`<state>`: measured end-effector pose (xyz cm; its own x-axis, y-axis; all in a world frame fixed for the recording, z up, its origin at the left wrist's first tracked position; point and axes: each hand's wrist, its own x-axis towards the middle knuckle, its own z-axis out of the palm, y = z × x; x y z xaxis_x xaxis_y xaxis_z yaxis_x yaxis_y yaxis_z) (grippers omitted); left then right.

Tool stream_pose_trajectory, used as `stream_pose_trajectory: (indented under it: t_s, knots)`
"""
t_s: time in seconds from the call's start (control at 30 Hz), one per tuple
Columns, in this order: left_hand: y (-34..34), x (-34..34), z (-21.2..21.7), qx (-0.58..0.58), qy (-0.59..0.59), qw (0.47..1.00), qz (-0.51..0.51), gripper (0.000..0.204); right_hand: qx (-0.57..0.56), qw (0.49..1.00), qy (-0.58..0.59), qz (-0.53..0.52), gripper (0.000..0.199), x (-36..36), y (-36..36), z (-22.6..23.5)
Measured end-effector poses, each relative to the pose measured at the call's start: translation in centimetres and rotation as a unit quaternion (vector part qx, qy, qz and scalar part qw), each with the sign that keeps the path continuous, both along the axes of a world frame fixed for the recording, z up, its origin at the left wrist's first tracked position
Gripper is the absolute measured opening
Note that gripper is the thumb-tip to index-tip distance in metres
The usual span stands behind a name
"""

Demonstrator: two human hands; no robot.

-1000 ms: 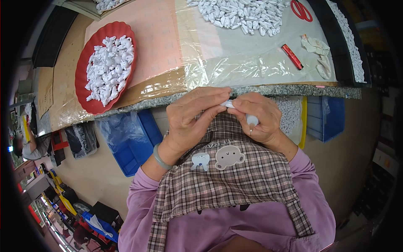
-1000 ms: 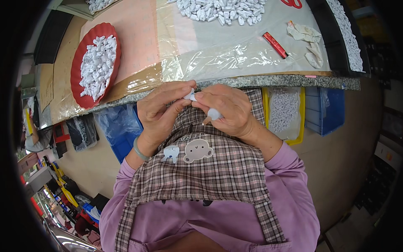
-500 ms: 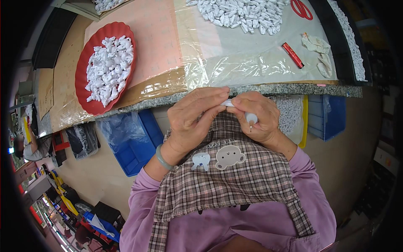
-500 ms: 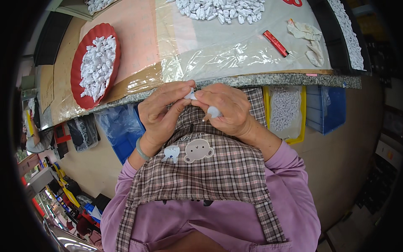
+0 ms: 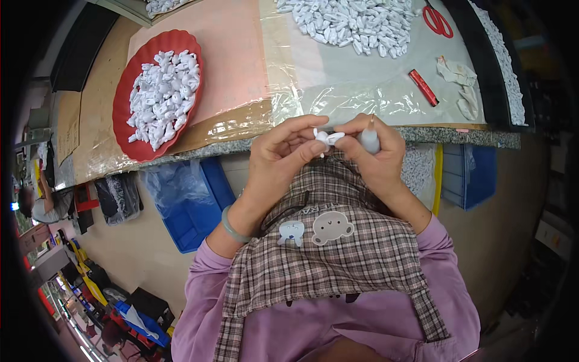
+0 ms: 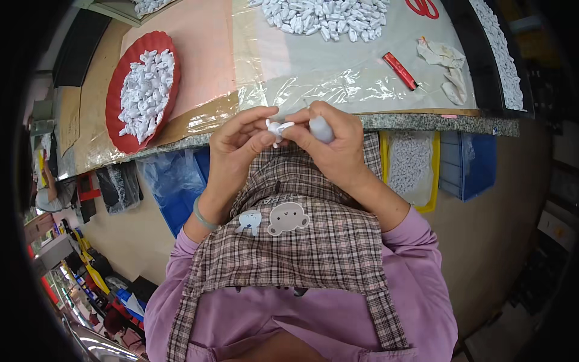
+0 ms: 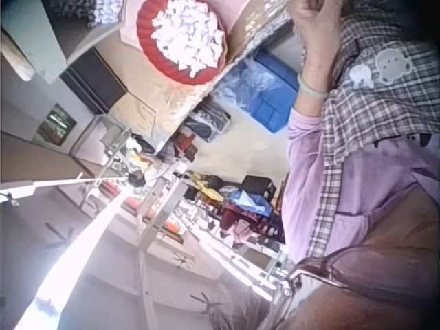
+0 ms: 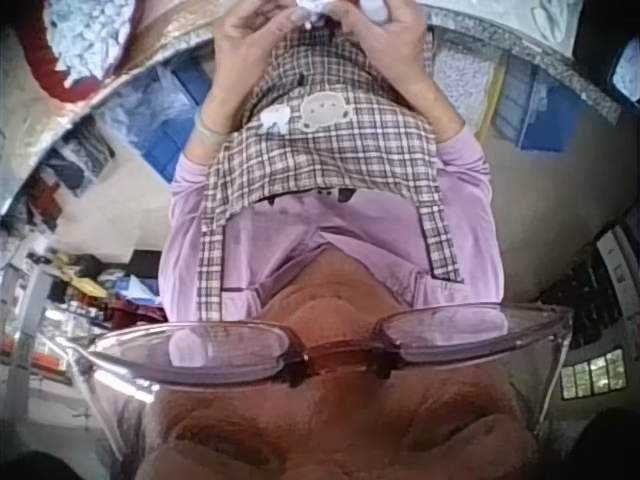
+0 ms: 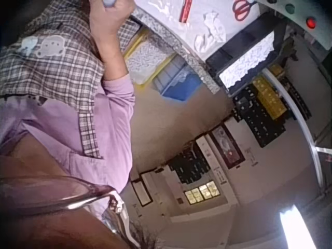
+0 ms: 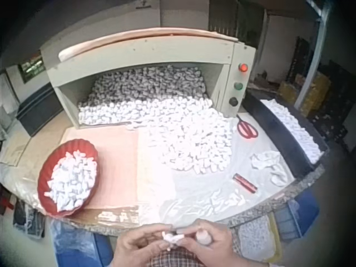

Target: Assembling and applying liquid sealant to small white plastic components at a factory workbench.

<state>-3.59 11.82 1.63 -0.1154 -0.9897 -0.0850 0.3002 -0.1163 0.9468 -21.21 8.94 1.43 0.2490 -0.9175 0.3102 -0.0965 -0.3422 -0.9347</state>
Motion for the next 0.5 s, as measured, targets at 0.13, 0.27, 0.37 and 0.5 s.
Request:
stream_pose_trajectory:
  t_s: [0.13, 0.27, 0.37, 0.5]
  knots:
    - [-0.29, 0.41, -0.53, 0.027, 0.031, 0.998, -0.043, 0.027, 0.192, 0.974, -0.117, 0.028, 0.014, -0.09, 0.12, 0.01]
    - [-0.30, 0.42, -0.90, 0.046, 0.054, 0.996, -0.057, 0.026, 0.196, 0.973, -0.119, 0.029, 0.014, -0.14, 0.03, 0.21]
    - [-0.31, 0.43, -1.00, 0.047, 0.054, 0.996, -0.059, 0.025, 0.182, 0.975, -0.118, 0.039, 0.012, -0.09, 0.08, 0.26]
    - [-0.14, 0.25, -0.85, 0.064, 0.062, 0.995, -0.049, 0.023, 0.189, 0.974, -0.118, 0.037, 0.009, -0.01, 0.47, 0.14]
